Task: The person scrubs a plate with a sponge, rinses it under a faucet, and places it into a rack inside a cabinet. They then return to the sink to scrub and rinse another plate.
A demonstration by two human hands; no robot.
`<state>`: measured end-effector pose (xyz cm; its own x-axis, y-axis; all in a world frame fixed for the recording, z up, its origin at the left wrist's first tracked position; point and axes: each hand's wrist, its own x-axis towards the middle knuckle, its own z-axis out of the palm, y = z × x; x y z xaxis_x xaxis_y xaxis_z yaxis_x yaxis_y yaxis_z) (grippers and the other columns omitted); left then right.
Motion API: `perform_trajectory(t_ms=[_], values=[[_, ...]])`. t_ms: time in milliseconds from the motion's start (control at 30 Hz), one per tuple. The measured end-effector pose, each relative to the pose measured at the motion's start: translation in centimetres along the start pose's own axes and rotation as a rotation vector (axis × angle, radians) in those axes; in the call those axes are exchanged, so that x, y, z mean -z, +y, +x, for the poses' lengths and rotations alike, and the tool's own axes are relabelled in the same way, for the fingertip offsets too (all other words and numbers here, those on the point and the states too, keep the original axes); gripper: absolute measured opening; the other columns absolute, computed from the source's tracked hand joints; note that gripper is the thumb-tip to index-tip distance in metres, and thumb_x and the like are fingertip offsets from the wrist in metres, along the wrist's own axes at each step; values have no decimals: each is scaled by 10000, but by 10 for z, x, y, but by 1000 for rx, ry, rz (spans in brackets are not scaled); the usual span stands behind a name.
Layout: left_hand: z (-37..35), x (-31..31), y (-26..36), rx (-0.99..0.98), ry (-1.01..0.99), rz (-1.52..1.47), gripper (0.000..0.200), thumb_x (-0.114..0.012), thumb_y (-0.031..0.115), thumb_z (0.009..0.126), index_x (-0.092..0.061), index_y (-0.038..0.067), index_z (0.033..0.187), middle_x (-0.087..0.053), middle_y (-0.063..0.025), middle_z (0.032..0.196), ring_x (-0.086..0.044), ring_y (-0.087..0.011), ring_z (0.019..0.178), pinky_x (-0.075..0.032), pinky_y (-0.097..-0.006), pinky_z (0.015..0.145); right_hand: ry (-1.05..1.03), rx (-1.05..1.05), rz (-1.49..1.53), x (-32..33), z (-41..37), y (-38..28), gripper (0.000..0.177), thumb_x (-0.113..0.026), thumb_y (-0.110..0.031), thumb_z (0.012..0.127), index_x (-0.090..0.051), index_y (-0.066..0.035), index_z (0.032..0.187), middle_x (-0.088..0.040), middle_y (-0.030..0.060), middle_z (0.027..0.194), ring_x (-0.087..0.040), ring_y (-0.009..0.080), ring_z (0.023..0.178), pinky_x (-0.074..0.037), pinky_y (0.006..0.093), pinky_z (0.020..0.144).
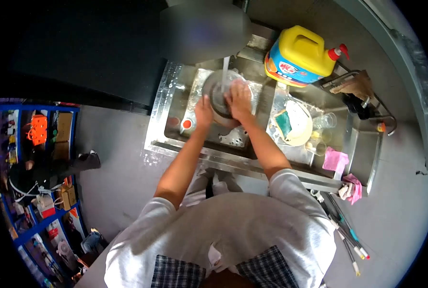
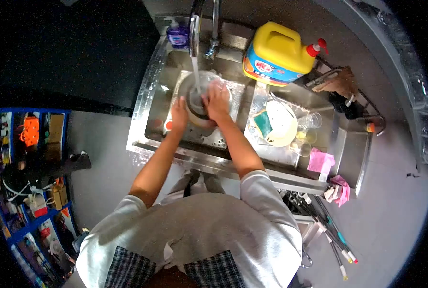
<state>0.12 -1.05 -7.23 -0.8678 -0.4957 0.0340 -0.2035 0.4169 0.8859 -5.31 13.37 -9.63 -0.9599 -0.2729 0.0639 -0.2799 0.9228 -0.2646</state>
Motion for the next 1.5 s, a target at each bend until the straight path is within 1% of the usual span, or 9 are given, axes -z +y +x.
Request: perform_trajectory(t_ms=[67, 167, 367, 467, 700, 833, 1300, 1367, 1500], values=[[-16, -1, 4, 71, -79, -118, 474, -417, 354, 978, -586, -88, 994, -582, -223, 782, -533, -306, 727, -442, -382, 730, 317, -45, 149, -14, 24, -15, 681, -457, -416, 925, -192, -107, 1471, -165, 143, 1526, -143, 385, 1390, -133, 517, 1112], [-8, -10, -13, 239, 11, -354, 403, -455, 315, 970, -589, -63, 1015, -624, -148, 871, -540, -237, 798, -442, -371, 734, -37, 382, 311, -2, -1, -42, 634, -511, -367, 899, -269, -161, 1448, -184, 149, 1516, -163, 384, 1383, -169, 544, 1102], [-4, -17, -24, 409, -153, -622, 253, -642, 201, 867, -625, -6, 1010, -635, -87, 835, -555, -192, 704, -448, -342, 628, -84, -43, 64, 83, -30, 27, 825, -667, -192, 791, -188, -17, 1439, -254, 129, 1501, -201, 340, 1387, -174, 501, 1115], [8, -30, -34, 557, -257, -708, 190, -723, 39, 748, -663, 18, 927, -662, -26, 838, -594, -127, 722, -465, -297, 644, 217, -185, 866, 71, -22, 44, 821, -679, -55, 748, -209, 3, 1419, -405, 135, 1421, -306, 323, 1349, -222, 405, 1109], [38, -31, -48, 403, -275, -621, 187, -726, 78, 748, -668, 2, 909, -669, -52, 808, -611, -138, 694, -474, -289, 634, 542, -496, 1574, 65, -36, 50, 627, -595, 142, 778, -415, -45, 1349, -585, 117, 1136, -615, 181, 984, -511, 268, 727], [52, -31, -57, 357, -144, -484, 192, -718, 118, 763, -656, -12, 889, -654, -50, 778, -590, -125, 669, -455, -283, 615, -105, -635, 1952, -11, 4, 71, 443, -641, 6, 827, -505, -16, 1248, -632, 92, 1044, -622, 201, 899, -502, 314, 747], [19, 13, -32, 782, -306, -622, 281, -697, 154, 816, -594, 109, 1073, -645, -73, 925, -600, -196, 862, -467, -336, 745, -227, -742, 1687, 11, -2, 57, 459, -651, 23, 802, -516, -41, 1236, -628, 62, 1069, -592, 203, 954, -470, 344, 833], [29, 17, -46, 534, -318, -527, 275, -654, 129, 845, -576, 108, 1108, -635, -68, 950, -598, -212, 853, -471, -332, 756, 221, -226, 640, -11, 38, 65, 644, -746, -185, 754, -445, 4, 1291, -584, 171, 1137, -578, 277, 996, -466, 373, 861], [38, 31, -58, -157, -121, -273, 377, -552, 60, 902, -517, 132, 1271, -640, -99, 1013, -605, -238, 780, -466, -292, 756, 19, -106, 583, 95, 121, 5, 581, -746, -289, 733, -533, -62, 1223, -650, 184, 875, -626, 372, 854, -502, 420, 772]])
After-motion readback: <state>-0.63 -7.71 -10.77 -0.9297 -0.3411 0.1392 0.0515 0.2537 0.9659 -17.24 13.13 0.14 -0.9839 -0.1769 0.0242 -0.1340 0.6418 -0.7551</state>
